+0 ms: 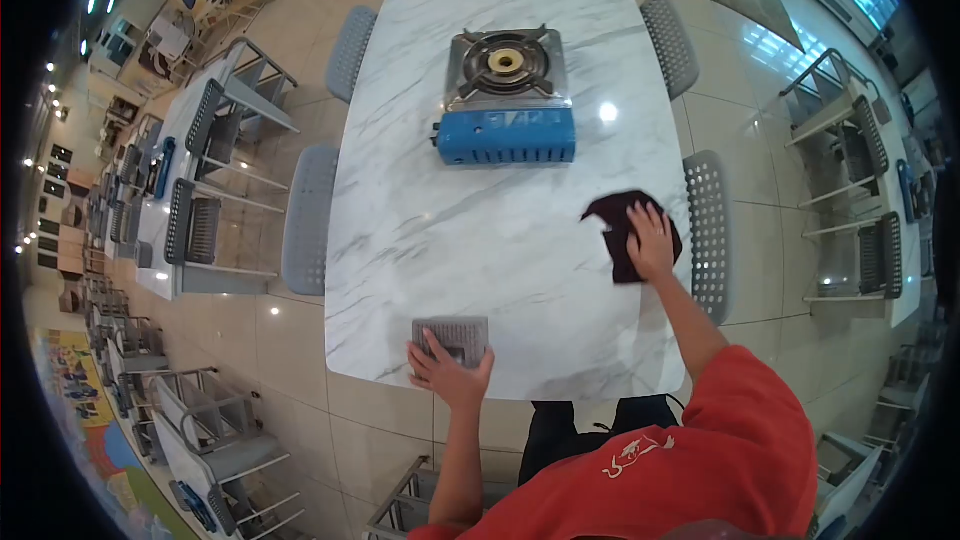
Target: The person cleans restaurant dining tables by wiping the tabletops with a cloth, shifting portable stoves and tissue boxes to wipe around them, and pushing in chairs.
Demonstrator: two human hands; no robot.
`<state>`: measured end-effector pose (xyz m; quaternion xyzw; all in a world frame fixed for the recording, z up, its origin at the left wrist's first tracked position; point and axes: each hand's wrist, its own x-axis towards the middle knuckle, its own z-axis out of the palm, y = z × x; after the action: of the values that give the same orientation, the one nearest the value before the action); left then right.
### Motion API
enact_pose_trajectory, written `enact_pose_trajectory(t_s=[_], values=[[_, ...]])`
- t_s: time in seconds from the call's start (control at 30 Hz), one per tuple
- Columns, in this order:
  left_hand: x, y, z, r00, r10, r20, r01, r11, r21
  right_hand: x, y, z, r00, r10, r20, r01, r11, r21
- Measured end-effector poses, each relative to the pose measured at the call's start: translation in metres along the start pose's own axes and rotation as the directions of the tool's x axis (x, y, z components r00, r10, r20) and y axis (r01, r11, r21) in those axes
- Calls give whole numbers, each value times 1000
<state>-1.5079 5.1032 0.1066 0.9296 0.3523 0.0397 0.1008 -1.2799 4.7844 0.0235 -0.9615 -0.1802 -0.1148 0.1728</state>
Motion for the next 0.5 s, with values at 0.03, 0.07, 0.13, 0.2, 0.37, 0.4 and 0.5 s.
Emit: enact_pose_trajectory(t_s=[0.03,0.07,0.13,0.2,0.37,0.4,0.5], values=[[8,10,4,1000,13,-6,-13,1000,-20,18,18,5,999,6,-51,-7,1000,-15],[16,20,9,1000,17,-16,-18,1000,-6,38,36,11,995,9,-101,-12,1000,-28],[27,41,15,998,36,-56,-35,999,24,78,51,23,983,90,-162,-105,991,-87],[31,61,5,1000,9,-25,-7,998,63,95,54,40,979,109,-172,-133,982,-137],[-37,106,10,960,-108,-257,92,993,-76,19,-6,19,993,-111,-40,110,994,-25],[-59,115,17,946,-186,-265,134,970,-204,-12,-18,15,979,-202,11,202,979,4],[-128,147,52,932,-286,-223,205,923,-326,-99,-36,-16,843,-478,247,419,871,254]])
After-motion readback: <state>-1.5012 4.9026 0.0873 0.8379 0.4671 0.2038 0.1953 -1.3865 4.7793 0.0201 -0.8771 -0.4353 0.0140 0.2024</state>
